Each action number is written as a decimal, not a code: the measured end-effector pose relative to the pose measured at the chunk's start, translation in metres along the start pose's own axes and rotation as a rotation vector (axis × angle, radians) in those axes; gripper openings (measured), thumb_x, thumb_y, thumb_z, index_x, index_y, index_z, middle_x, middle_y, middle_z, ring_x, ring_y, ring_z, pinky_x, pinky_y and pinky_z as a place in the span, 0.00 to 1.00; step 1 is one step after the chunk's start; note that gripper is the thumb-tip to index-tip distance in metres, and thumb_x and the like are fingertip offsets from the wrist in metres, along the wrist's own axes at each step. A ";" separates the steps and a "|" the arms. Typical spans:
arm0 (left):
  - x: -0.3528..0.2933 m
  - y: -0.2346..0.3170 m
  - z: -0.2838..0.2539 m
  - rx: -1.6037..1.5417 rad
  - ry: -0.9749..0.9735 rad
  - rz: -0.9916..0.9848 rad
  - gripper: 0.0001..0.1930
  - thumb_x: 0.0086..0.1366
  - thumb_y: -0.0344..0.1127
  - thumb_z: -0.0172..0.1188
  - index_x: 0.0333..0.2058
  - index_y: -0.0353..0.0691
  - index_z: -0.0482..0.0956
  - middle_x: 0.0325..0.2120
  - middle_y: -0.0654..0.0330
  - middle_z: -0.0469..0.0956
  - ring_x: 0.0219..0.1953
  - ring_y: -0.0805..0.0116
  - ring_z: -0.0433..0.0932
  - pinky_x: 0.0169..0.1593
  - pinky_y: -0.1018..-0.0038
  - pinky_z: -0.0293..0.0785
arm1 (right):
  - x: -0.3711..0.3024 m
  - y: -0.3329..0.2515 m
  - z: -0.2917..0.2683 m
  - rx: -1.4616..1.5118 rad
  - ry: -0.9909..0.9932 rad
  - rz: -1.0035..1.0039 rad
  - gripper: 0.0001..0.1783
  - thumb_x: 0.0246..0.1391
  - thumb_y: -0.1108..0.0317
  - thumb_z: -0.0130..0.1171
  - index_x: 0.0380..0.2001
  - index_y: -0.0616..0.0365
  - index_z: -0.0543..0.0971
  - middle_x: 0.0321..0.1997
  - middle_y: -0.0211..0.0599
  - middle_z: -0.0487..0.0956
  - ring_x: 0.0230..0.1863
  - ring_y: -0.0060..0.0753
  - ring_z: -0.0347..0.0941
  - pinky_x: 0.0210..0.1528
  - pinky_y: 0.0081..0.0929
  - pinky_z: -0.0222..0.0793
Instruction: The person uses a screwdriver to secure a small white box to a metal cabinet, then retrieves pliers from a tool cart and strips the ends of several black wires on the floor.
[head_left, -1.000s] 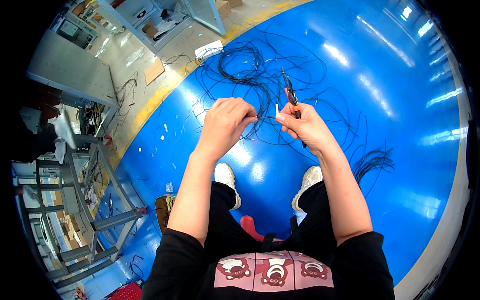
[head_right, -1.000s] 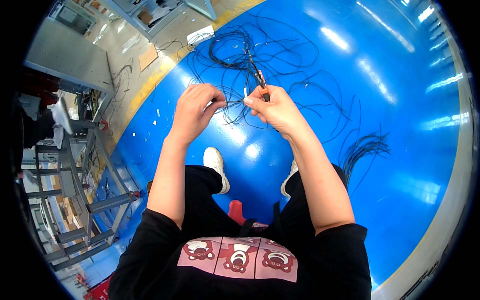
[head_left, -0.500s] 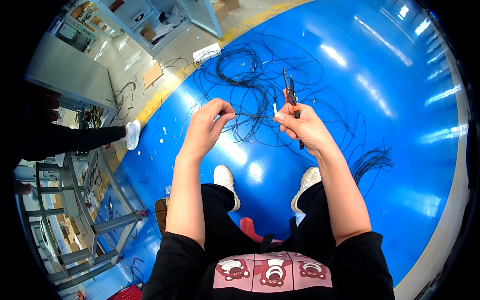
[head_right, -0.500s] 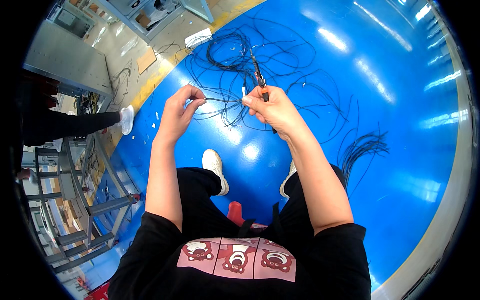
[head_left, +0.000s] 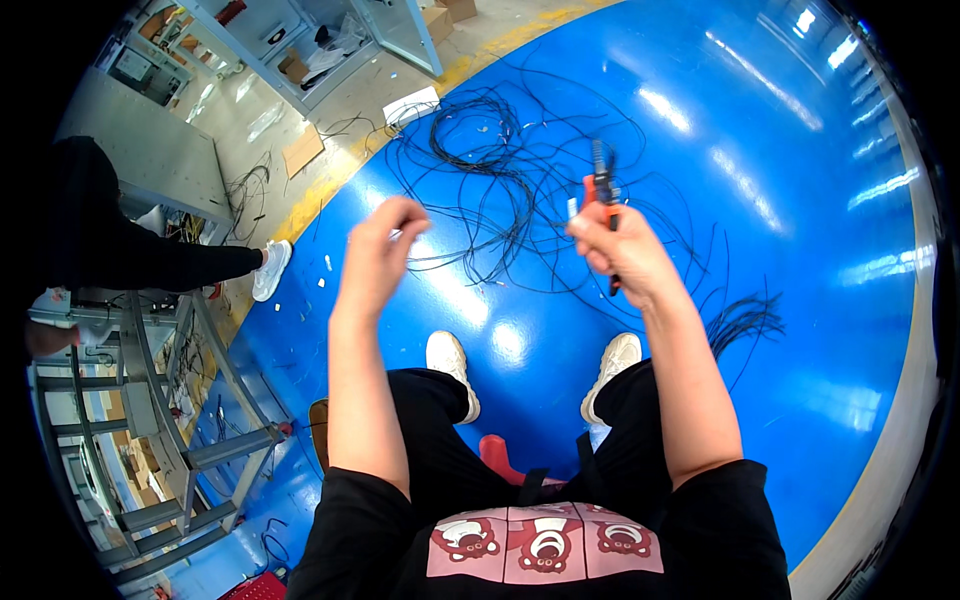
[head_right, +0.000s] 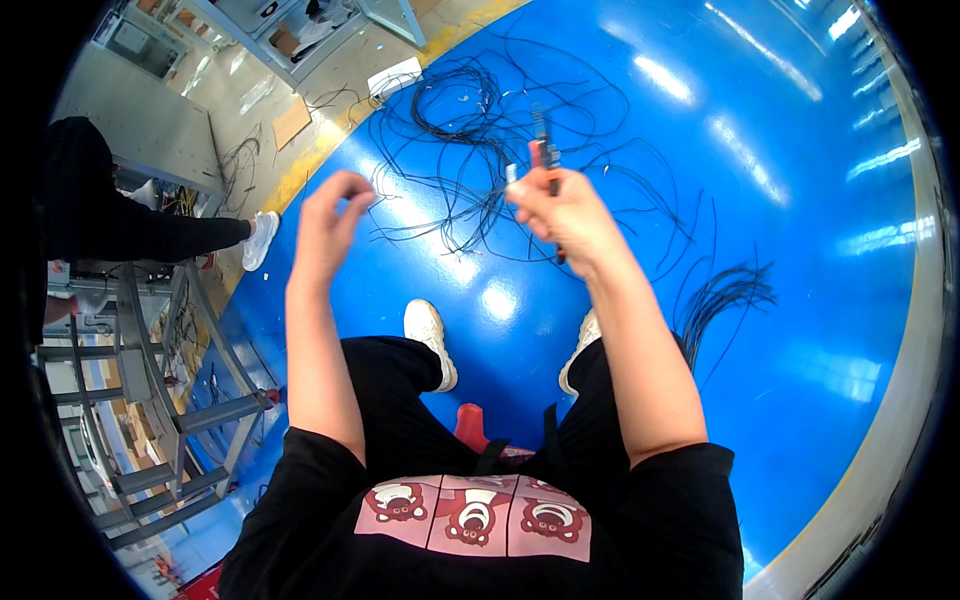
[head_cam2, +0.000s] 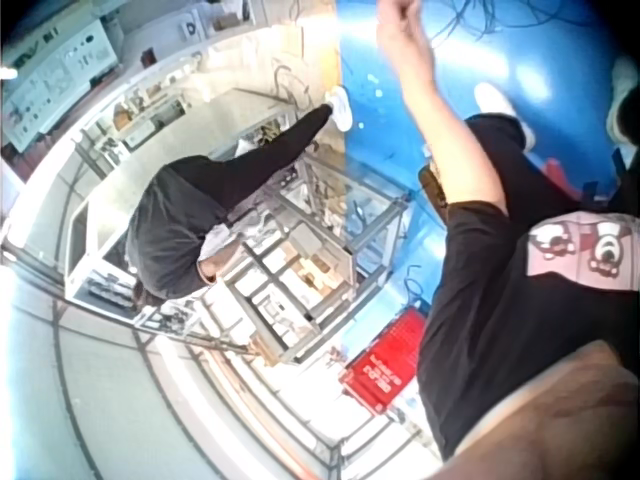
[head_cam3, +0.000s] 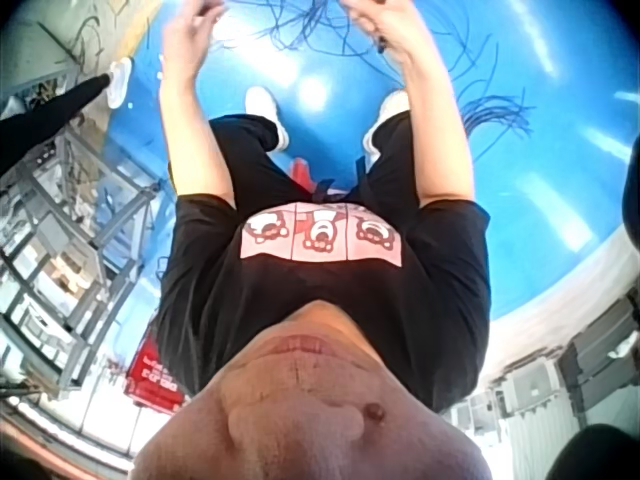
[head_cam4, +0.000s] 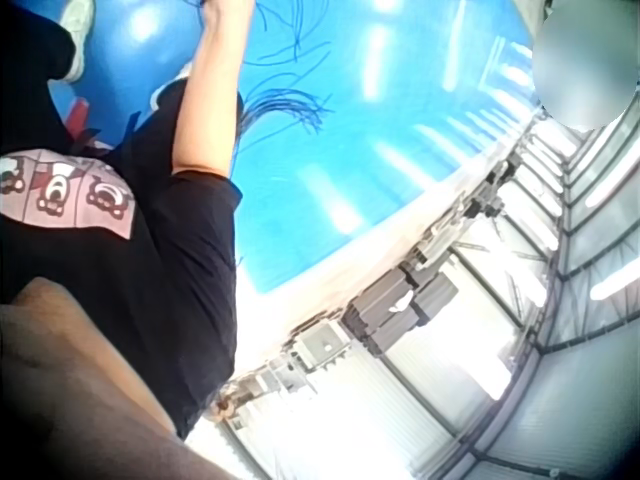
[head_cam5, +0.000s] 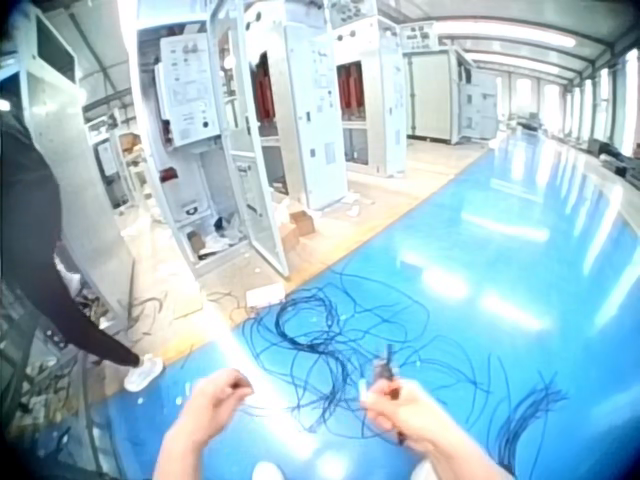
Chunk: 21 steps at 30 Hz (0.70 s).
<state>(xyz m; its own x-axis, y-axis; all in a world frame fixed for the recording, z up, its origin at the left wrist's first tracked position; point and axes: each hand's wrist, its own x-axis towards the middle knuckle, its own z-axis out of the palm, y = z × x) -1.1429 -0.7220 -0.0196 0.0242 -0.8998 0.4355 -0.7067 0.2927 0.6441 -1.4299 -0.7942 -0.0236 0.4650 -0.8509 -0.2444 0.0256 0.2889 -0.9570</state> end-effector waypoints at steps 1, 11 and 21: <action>-0.002 -0.008 -0.009 0.018 0.032 -0.088 0.04 0.59 0.23 0.60 0.33 0.35 0.74 0.26 0.59 0.77 0.28 0.71 0.75 0.34 0.77 0.71 | 0.000 0.000 -0.012 0.031 0.027 -0.035 0.12 0.56 0.62 0.61 0.27 0.58 0.75 0.20 0.25 0.72 0.15 0.11 0.59 0.16 0.13 0.50; -0.003 0.043 0.074 -1.287 -0.160 -0.660 0.08 0.64 0.35 0.53 0.36 0.35 0.74 0.20 0.68 0.69 0.22 0.81 0.65 0.24 0.81 0.60 | 0.009 0.019 0.046 0.182 0.132 -0.091 0.11 0.57 0.63 0.61 0.31 0.60 0.76 0.22 0.28 0.76 0.16 0.12 0.63 0.16 0.11 0.53; 0.003 0.045 0.076 -1.048 -0.026 -0.754 0.07 0.59 0.36 0.63 0.30 0.40 0.78 0.17 0.72 0.66 0.16 0.84 0.56 0.20 0.83 0.50 | 0.012 0.038 0.064 -0.031 0.070 -0.174 0.11 0.58 0.63 0.59 0.26 0.56 0.74 0.19 0.24 0.71 0.19 0.14 0.64 0.19 0.17 0.56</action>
<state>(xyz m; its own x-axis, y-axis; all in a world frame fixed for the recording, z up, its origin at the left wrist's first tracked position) -1.2281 -0.7361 -0.0375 0.1498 -0.9556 -0.2538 0.3644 -0.1852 0.9126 -1.3669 -0.7656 -0.0527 0.3931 -0.9157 -0.0838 0.0722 0.1216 -0.9899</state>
